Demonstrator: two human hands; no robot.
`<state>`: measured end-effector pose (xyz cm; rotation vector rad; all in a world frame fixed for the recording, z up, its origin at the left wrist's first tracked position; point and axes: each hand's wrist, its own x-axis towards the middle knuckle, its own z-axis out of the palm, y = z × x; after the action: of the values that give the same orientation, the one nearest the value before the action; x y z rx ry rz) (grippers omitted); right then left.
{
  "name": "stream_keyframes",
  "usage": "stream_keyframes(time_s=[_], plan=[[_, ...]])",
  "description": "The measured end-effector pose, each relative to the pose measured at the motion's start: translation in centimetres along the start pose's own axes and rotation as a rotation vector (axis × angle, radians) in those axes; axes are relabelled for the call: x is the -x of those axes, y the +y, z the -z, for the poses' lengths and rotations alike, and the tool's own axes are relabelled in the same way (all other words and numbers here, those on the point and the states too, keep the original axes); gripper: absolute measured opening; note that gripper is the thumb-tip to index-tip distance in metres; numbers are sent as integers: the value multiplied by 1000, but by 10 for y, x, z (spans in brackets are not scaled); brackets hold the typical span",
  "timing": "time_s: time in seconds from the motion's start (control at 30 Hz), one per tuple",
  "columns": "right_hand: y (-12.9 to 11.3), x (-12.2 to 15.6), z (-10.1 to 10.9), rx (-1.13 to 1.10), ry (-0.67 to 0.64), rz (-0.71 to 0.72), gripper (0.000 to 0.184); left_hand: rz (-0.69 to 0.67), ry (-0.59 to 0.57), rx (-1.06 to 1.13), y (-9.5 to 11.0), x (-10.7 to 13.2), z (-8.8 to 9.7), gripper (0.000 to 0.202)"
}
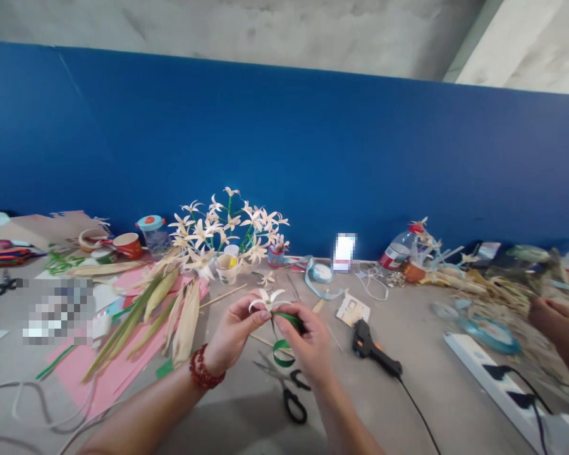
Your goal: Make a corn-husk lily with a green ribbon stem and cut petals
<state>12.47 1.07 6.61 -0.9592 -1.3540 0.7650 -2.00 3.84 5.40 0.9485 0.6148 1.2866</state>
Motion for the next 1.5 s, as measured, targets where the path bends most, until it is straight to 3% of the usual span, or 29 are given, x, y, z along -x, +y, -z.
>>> stream_keyframes(time_s=[0.2,0.4,0.57,0.8,1.07,1.2,1.5], plan=[[1,-4,1,-81,-33,-65,10,-113,-11,-84,-3,-2,5,14],[5,-4,2,-195,-68,-160,10,-72,-45,-62,-4,0,5,12],[1,-2,2,-51,-58,-31,3,-7,-46,-5,0,2,0,16],[-10,3,2,323,-43,177,12,-6,-37,-8,8,5,-6,16],[-8,0,6,319,-31,263,10,85,-18,62,8,1,-6,21],[-6,0,9,307,-59,189,13,110,-42,110,6,0,-5,19],[-4,-2,7,62,-85,-19,18,108,-51,181,5,1,-4,20]])
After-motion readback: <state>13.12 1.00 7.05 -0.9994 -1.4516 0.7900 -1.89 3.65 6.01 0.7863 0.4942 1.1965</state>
